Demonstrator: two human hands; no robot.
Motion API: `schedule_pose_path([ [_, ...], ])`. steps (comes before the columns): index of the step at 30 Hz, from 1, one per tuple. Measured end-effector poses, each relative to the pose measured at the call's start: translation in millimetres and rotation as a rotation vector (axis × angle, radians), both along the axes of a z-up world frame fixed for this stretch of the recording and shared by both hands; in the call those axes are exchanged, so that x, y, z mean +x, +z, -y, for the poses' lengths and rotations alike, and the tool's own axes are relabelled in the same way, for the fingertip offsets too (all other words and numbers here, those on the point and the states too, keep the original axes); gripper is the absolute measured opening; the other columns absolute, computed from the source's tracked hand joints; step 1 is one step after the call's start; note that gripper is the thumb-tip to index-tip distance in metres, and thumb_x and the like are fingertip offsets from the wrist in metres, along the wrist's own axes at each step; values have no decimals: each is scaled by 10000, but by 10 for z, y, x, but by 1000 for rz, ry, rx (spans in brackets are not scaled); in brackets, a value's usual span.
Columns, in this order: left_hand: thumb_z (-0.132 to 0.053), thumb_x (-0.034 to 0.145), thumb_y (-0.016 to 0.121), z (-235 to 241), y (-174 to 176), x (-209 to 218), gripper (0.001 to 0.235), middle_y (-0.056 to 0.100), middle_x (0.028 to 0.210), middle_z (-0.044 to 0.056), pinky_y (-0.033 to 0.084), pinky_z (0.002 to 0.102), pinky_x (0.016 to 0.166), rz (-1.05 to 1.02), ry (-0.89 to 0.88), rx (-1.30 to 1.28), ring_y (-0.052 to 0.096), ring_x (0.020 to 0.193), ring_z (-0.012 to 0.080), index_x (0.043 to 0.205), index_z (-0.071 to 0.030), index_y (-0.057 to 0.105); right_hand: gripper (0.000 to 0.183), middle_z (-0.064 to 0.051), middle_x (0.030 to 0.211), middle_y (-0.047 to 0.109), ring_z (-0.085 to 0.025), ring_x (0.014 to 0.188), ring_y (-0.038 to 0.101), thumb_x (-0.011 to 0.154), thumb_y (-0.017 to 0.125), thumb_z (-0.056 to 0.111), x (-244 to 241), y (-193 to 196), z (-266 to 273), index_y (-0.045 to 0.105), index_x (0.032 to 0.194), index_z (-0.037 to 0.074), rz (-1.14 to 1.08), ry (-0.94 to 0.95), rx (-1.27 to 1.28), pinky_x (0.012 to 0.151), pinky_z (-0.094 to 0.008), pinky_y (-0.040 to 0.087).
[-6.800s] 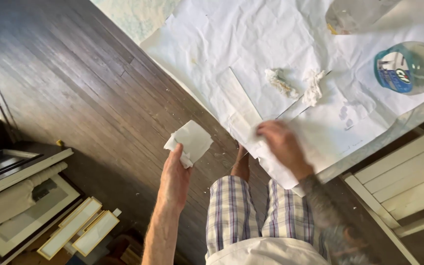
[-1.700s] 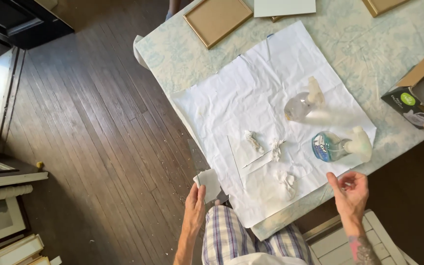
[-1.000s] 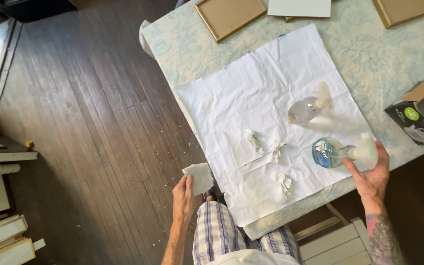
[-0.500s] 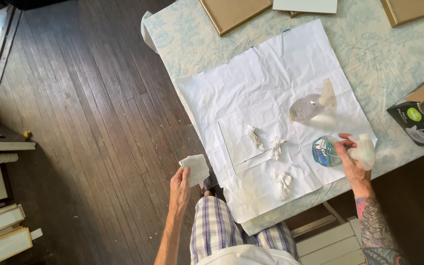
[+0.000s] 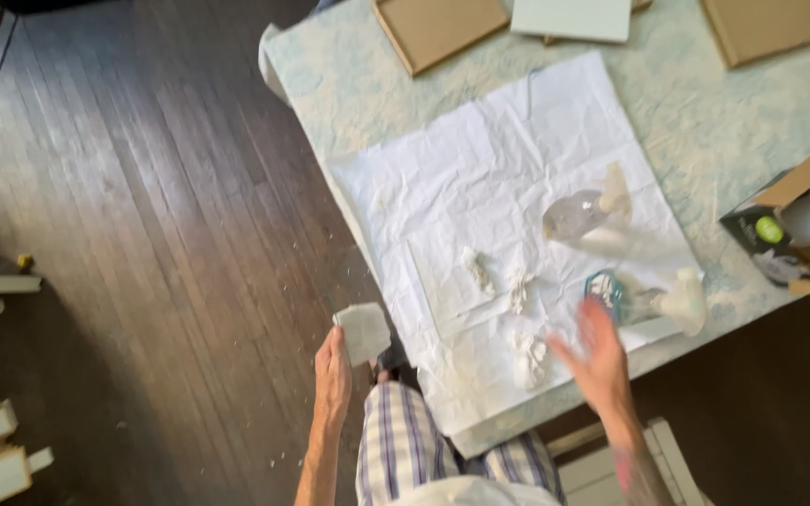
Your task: Cleaning glass panes for picture frames using a spray bottle and paper towels
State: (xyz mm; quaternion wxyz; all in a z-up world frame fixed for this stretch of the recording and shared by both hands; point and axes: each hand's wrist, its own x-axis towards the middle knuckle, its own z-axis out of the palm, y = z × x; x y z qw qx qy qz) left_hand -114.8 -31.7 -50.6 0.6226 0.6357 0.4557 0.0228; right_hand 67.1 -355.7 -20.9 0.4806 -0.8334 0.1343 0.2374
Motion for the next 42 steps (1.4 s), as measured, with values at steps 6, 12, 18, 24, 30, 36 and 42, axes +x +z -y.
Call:
schedule_pose_path([
  [6,-480,1086,406,29,27,-15,628,646,1379,261,322,594,1185,66,150,-148,531,1369,394,1362,27,653,895,-363,1512,350,-450,1443,350,935,892,47,1317,-1205,-243,275,1574,-54,717,-92,264,1177,-635,261],
  [12,-629,1035,413,-138,-385,-197,757,682,1299,139,398,547,1089,37,238,-314,621,1235,283,1446,-16,582,445,-182,1190,647,-256,1018,618,1007,869,106,1958,-1441,-168,675,1381,-39,970,122,208,963,-394,502],
  [18,-692,1025,354,-141,-193,-159,918,598,1398,281,370,620,1125,108,239,-367,569,1312,397,1557,55,374,293,-106,954,722,-264,871,700,965,942,262,1285,-950,-203,766,1085,60,861,335,92,845,-369,561],
  [24,-687,1036,278,-153,-61,-96,891,594,1431,256,395,609,1120,165,192,-403,573,1337,405,1529,40,427,175,-103,816,748,-268,732,739,824,843,198,371,-346,-466,765,902,62,733,750,340,722,-378,608],
  [30,-750,1012,224,-201,-321,-204,951,564,1464,242,369,623,1139,187,187,-458,543,1369,371,1559,15,371,160,-80,683,716,-216,629,717,864,800,226,-227,-239,-671,741,794,95,331,824,448,655,-346,586],
  [36,-797,985,192,-231,-521,-252,960,644,1346,163,422,572,1116,203,204,-488,620,1275,301,1525,-45,444,273,-104,628,641,-241,597,687,916,767,311,-324,-113,-846,661,779,100,411,796,231,600,-338,552],
  [42,-799,904,147,-190,-54,-93,1016,647,1368,159,443,491,1089,148,214,-521,622,1255,285,1522,-63,477,283,-18,644,627,-159,531,583,960,687,333,-487,-427,-562,708,818,89,449,1071,263,533,-271,571],
])
